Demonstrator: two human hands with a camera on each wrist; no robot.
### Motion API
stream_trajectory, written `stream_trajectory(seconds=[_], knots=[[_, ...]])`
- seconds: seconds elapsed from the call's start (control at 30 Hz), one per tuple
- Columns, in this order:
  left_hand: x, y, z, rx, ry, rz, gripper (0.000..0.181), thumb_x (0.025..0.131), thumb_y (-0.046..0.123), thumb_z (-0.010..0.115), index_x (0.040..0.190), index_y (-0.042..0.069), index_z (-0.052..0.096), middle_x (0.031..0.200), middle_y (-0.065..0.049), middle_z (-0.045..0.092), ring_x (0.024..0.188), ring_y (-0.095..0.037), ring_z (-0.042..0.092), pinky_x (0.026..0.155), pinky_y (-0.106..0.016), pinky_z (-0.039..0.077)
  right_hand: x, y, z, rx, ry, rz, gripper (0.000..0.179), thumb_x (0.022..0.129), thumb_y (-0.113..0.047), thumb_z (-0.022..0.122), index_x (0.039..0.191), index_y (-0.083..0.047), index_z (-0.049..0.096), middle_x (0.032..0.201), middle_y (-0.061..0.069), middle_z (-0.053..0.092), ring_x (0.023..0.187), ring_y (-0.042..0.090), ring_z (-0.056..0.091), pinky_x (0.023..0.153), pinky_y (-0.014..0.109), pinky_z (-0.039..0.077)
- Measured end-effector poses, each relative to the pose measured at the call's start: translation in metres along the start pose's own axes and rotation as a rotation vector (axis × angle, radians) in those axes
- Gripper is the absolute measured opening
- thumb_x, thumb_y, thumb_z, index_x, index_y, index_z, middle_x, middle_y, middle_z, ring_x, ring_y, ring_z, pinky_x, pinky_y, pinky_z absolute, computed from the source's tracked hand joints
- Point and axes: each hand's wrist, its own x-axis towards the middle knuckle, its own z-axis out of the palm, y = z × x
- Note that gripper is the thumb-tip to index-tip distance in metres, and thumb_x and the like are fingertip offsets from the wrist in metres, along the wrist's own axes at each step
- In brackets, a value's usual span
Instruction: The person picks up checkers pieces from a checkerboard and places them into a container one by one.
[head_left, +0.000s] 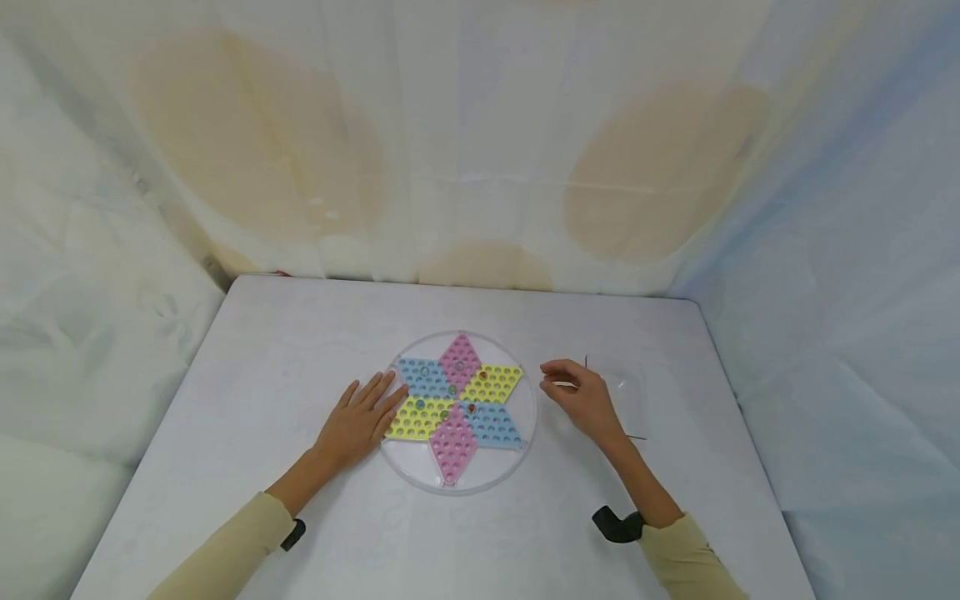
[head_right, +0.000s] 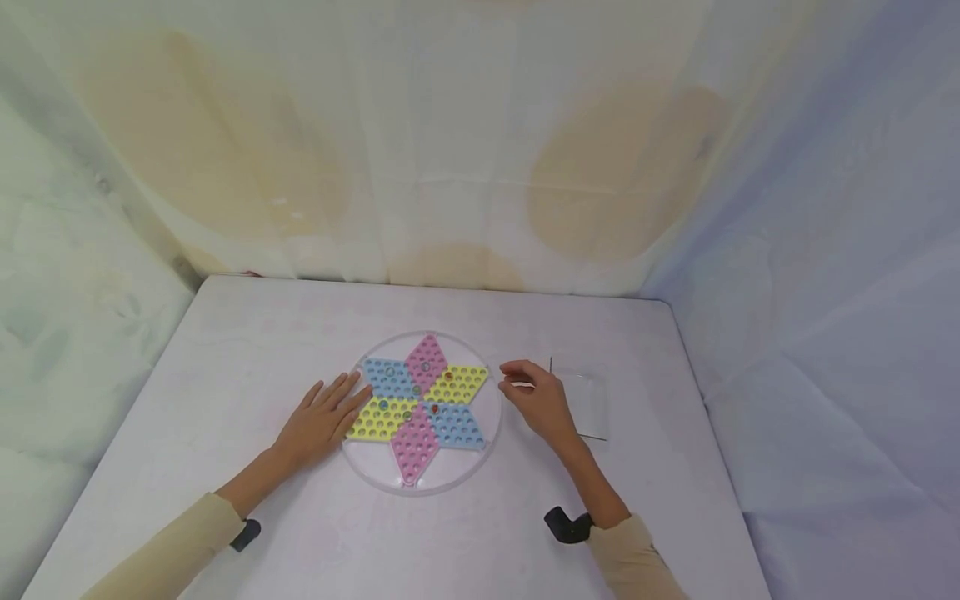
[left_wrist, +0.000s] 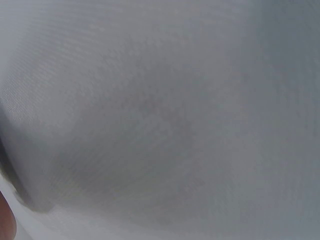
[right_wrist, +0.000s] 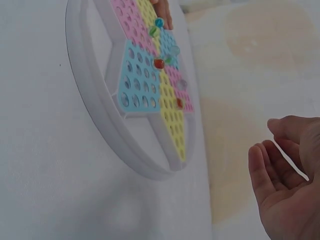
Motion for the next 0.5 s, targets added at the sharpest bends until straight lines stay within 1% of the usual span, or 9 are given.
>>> stream_trajectory(seconds=[0.13, 0.3, 0.5], knots=[[0.0, -0.001, 0.0, -0.014, -0.008, -0.006, 0.055, 0.105, 0.038, 0.043, 0.157, 0.02, 0.036, 0.164, -0.007, 0.022, 0.151, -0.027, 0.016, 0.12, -0.051, 0.011, -0.002, -0.001, 0.01, 0.007, -0.02, 0.0, 0.028, 0.092, -0.005, 0.072, 0.119, 0.003, 0.067, 0.115, 0.017, 0.068, 0.107, 0.028, 0.065, 0.089, 0.031, 0.055], [0.0, 0.0, 0.0, -0.027, -0.013, -0.014, 0.055, 0.105, 0.038, 0.043, 0.157, 0.021, 0.036, 0.164, -0.007, 0.022, 0.151, -0.027, 0.015, 0.12, -0.051, 0.011, -0.003, 0.002, 0.026, -0.008, -0.034, -0.013, 0.028, 0.09, -0.005, 0.074, 0.117, 0.002, 0.068, 0.112, 0.013, 0.069, 0.104, 0.027, 0.066, 0.087, 0.03, 0.056], [0.0, 0.0, 0.0, -0.029, -0.018, -0.019, 0.055, 0.105, 0.039, 0.042, 0.157, 0.022, 0.035, 0.165, -0.006, 0.021, 0.151, -0.026, 0.014, 0.12, -0.051, 0.01, -0.006, 0.007, 0.046, -0.012, -0.056, -0.029, 0.029, 0.088, -0.004, 0.076, 0.115, 0.0, 0.069, 0.109, 0.013, 0.07, 0.1, 0.026, 0.067, 0.084, 0.03, 0.057]])
